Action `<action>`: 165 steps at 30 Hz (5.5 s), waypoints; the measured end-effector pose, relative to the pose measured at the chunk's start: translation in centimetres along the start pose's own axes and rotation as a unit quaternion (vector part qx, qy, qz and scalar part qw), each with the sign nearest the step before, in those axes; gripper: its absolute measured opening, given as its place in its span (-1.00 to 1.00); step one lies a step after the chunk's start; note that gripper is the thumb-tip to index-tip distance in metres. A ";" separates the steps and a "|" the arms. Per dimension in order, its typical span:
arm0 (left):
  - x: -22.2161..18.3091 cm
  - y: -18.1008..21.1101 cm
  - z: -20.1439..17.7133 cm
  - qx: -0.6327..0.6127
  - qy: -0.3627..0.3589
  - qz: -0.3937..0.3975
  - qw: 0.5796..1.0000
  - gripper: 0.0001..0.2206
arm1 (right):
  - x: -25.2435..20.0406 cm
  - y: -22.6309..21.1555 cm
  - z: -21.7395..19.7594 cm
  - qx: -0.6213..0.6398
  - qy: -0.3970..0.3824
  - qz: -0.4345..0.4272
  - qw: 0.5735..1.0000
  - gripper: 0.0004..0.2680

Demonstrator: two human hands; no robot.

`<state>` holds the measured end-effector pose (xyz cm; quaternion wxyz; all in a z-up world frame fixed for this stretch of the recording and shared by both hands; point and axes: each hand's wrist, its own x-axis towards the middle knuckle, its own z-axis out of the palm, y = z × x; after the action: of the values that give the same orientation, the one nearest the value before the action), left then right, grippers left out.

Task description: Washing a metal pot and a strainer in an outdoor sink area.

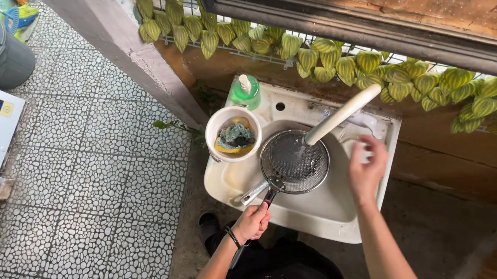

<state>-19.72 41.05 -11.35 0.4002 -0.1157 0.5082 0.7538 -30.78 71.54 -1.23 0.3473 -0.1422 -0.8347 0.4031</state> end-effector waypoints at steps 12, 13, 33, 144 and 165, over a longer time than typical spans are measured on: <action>0.4 -3.1 -0.2 0.207 0.075 0.083 0.972 -0.55 | -5.3 -5.7 6.2 -0.106 -0.397 0.018 0.911 -0.67; 0.0 -2.1 0.6 0.289 0.121 0.112 0.943 -0.55 | -5.5 -5.9 6.2 -0.080 -0.385 -0.043 0.918 -0.68; 0.7 -0.1 2.0 0.329 0.153 0.122 0.924 -0.54 | -5.1 -0.5 8.2 0.069 -0.314 0.128 0.938 -0.68; -10.5 7.6 5.2 0.544 0.235 0.019 0.805 -0.70 | -10.3 8.5 4.6 0.089 -0.477 0.442 0.754 -0.75; -10.3 7.3 4.5 0.526 0.257 0.015 0.811 -0.71 | -11.1 5.7 0.5 -0.148 -0.419 0.154 0.882 -0.63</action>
<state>-17.23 38.72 1.61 0.2434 -0.0696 0.9130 0.3199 -23.45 69.15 -11.04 -0.1268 -0.1365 -0.9197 0.3457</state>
